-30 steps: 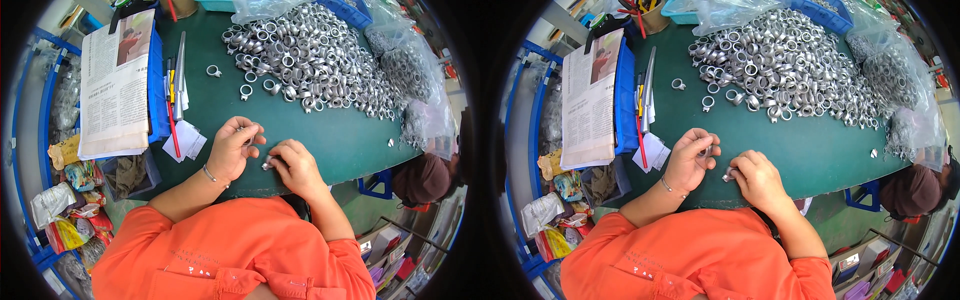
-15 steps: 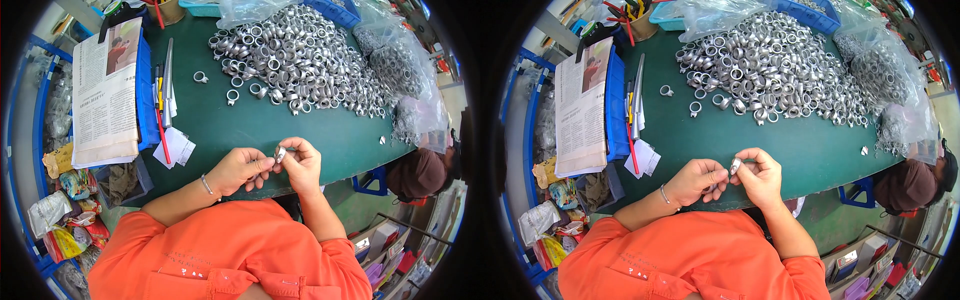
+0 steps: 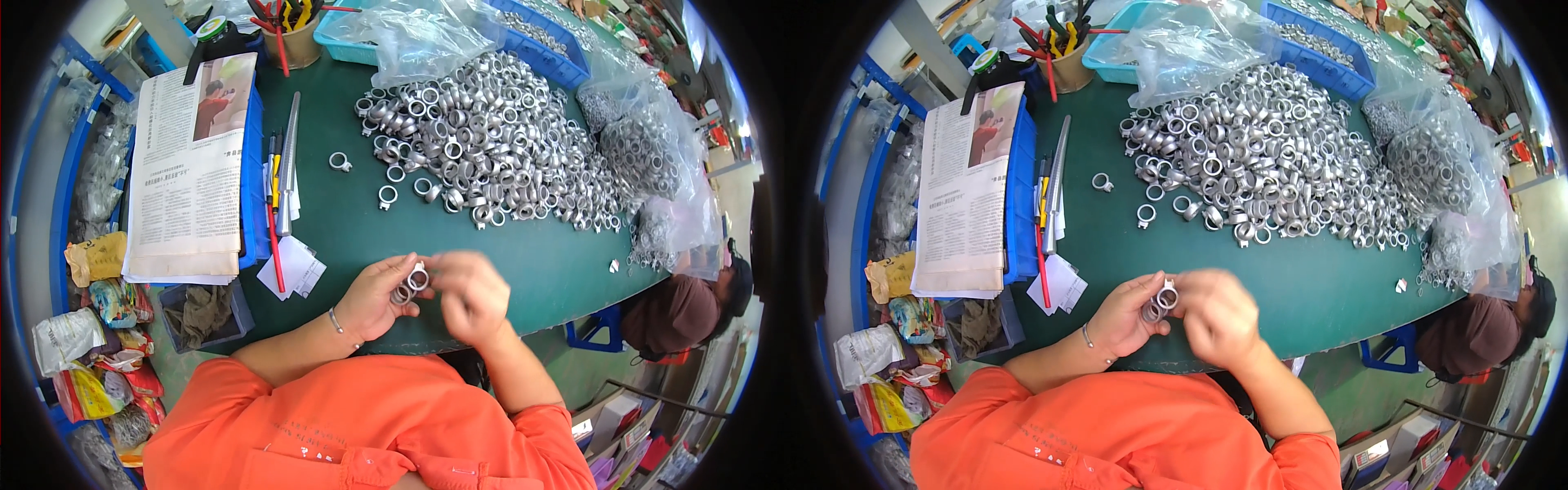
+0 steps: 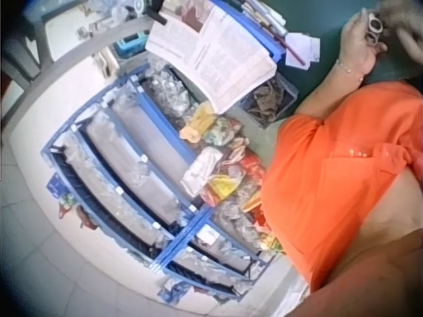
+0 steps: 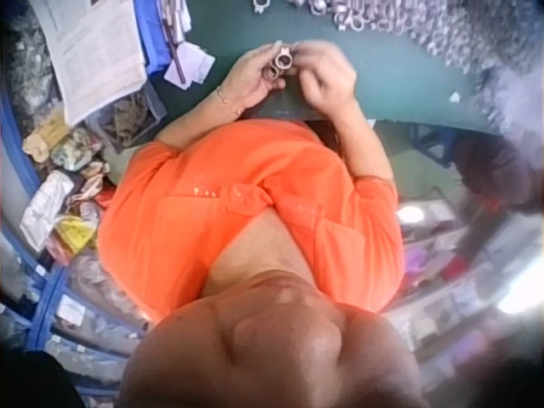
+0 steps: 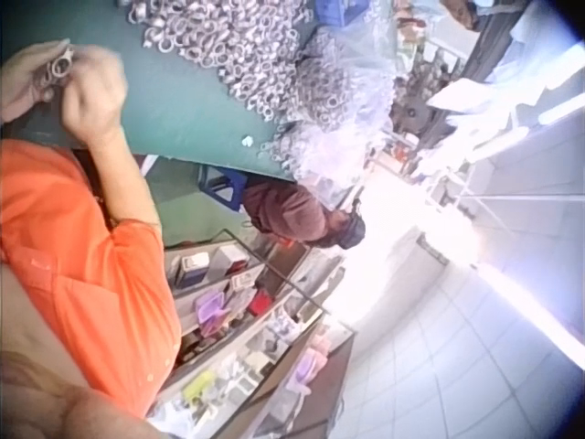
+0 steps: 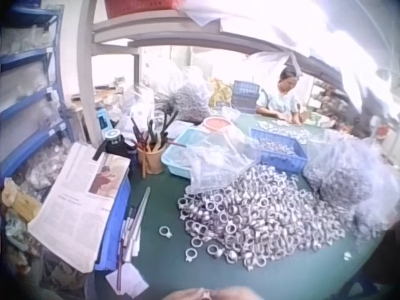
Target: The person assembles metal ring components by picking up the pieces from the table and fitting them together by hand.
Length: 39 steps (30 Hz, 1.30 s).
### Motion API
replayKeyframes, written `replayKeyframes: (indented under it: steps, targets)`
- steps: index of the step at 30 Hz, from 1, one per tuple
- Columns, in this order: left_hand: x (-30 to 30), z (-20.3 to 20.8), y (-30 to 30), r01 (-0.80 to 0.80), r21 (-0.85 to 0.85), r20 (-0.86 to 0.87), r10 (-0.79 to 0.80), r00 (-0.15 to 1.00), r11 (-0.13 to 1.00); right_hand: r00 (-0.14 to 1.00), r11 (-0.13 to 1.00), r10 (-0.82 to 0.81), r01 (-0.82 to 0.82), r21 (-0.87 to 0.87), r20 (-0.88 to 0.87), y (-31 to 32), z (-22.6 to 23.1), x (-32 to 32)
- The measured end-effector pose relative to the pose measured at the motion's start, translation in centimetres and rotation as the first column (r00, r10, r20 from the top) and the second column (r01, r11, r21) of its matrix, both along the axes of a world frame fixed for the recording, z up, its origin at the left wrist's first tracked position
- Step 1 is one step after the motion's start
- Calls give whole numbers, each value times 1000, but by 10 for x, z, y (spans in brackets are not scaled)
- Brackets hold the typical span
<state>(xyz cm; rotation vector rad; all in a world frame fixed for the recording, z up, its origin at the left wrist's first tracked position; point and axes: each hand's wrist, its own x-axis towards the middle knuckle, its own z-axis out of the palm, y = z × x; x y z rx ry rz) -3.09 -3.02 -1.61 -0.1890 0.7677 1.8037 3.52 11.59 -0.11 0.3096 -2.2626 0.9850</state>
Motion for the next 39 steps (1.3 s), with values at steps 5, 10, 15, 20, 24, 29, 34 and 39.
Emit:
replayKeyframes:
  steps: [5, 10, 15, 20, 24, 29, 34, 39]
  targets:
    - [-1, -10, -3, -41, -38, -54, 39, 998, 998, 836, 826, -512, 417, 378, 197, 38, -8, -50]
    - [-2, -5, -3, -58, -82, -96, 50, 994, 995, 900, 803, -180, 367, -469, 397, 34, -8, -43]
    - [-3, -5, -4, -37, -78, -57, 33, 998, 996, 813, 346, 251, 432, -833, 526, 34, 10, -25]
    - [-5, -6, -3, -42, -77, -50, 38, 998, 996, 808, 122, 400, 422, -898, 433, 30, 9, -20]
    - [-3, -4, -4, -2, -52, -39, 0, 999, 999, 876, 445, 159, 348, -825, 455, 13, 8, -14]
    - [-4, -1, -6, 47, -3, -68, -47, 997, 999, 947, 593, 36, 237, -770, 319, -4, 2, -9]
    - [-3, -8, -5, -14, 59, -89, 19, 996, 998, 997, 998, -23, 28, -58, 79, -10, 2, -15]
    - [-4, -6, -3, -319, -75, -501, 241, 831, 945, 963, 937, -255, 224, 268, 86, 11, -7, -67]
